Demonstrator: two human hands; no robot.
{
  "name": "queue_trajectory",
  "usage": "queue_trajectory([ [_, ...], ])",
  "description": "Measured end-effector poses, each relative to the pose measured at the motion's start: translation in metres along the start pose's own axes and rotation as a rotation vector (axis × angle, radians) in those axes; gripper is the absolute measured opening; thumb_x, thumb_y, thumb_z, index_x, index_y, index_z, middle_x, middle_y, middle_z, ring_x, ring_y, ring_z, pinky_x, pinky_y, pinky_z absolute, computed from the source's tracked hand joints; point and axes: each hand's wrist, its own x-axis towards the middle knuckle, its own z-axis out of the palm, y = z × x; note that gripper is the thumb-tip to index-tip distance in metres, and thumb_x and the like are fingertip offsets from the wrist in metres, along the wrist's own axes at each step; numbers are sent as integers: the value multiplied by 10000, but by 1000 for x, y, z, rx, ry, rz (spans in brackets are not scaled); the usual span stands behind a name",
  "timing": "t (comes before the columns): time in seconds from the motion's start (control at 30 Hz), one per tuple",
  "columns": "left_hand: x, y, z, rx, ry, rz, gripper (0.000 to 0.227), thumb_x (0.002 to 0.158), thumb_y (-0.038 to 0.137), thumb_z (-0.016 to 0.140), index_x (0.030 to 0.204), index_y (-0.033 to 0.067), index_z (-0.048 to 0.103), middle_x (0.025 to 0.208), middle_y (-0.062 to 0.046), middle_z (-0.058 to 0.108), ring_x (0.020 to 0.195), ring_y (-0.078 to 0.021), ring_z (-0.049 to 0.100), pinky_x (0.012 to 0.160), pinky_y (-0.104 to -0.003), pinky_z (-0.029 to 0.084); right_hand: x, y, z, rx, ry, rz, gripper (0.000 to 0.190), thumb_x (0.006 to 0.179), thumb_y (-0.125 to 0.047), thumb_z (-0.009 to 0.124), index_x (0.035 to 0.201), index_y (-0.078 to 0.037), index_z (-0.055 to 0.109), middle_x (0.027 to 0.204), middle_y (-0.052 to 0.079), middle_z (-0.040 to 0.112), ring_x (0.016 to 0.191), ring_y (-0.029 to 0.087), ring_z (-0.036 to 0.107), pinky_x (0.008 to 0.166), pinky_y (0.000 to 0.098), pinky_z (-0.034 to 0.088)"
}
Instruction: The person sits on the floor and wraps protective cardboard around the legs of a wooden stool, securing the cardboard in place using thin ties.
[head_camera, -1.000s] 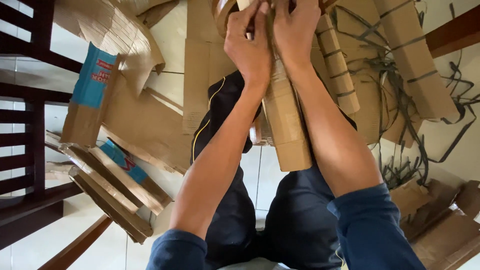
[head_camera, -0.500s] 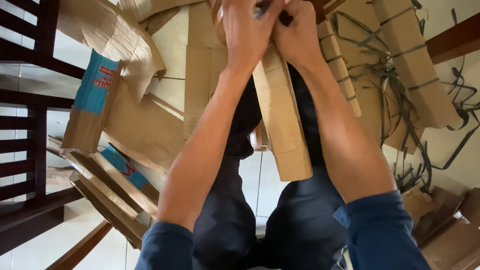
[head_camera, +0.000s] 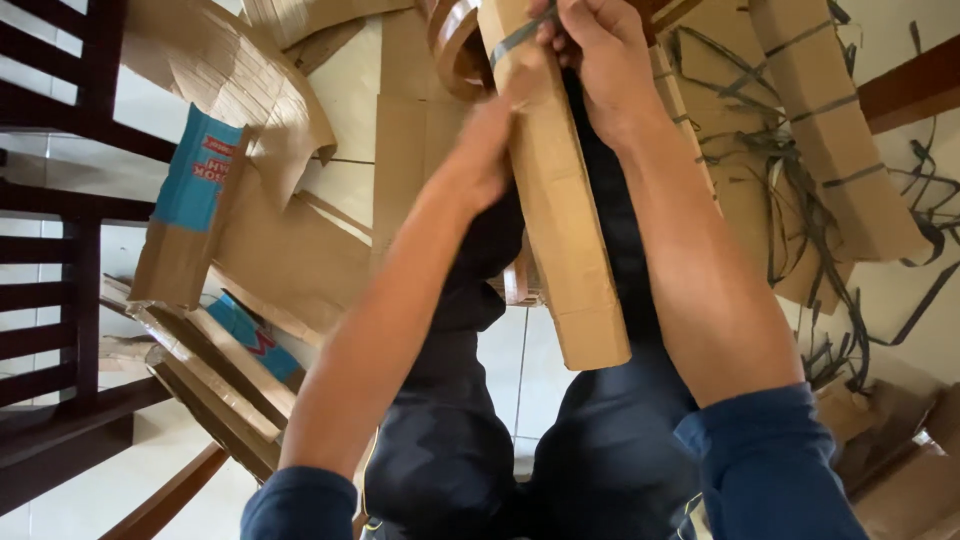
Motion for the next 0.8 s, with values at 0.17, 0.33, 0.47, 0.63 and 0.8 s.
queue_trajectory([
  [0.17,-11,-1,20,-219,6,-39,557,706,351,738,1055,-78,675,857,-144,678,727,-211,656,666,-315,544,-1,-4,1,164,8,36,243,1041,-280,596,1035,-64,706,889,1,615,835,59,522,825,199,469],
  [0.33,-13,-4,23,-181,48,6,559,735,365,729,1072,-79,680,832,-131,683,702,-189,642,641,-291,538,-6,-7,3,63,23,-38,240,1073,-222,528,1064,-66,710,963,-5,641,872,62,525,860,216,463],
  [0.47,-12,-10,24,-73,89,109,599,775,409,682,1154,-53,638,810,-117,693,672,-181,656,612,-290,551,-6,-8,3,-27,71,-19,281,1080,-243,512,1109,-73,733,896,-10,628,833,63,525,825,216,474],
  [0.63,-5,-18,23,-7,132,186,852,741,568,587,1312,-64,592,1108,-178,704,960,-231,692,827,-333,575,-9,-14,3,84,26,-16,233,1072,-233,532,1056,-102,724,924,-20,627,859,69,519,857,228,424],
  [0.8,-4,-21,25,3,144,214,742,805,512,584,1298,-42,611,1045,-146,717,905,-205,690,795,-325,575,-10,-14,-4,144,-43,-43,202,1078,-242,554,1037,-94,686,955,-13,619,870,69,512,874,231,430],
])
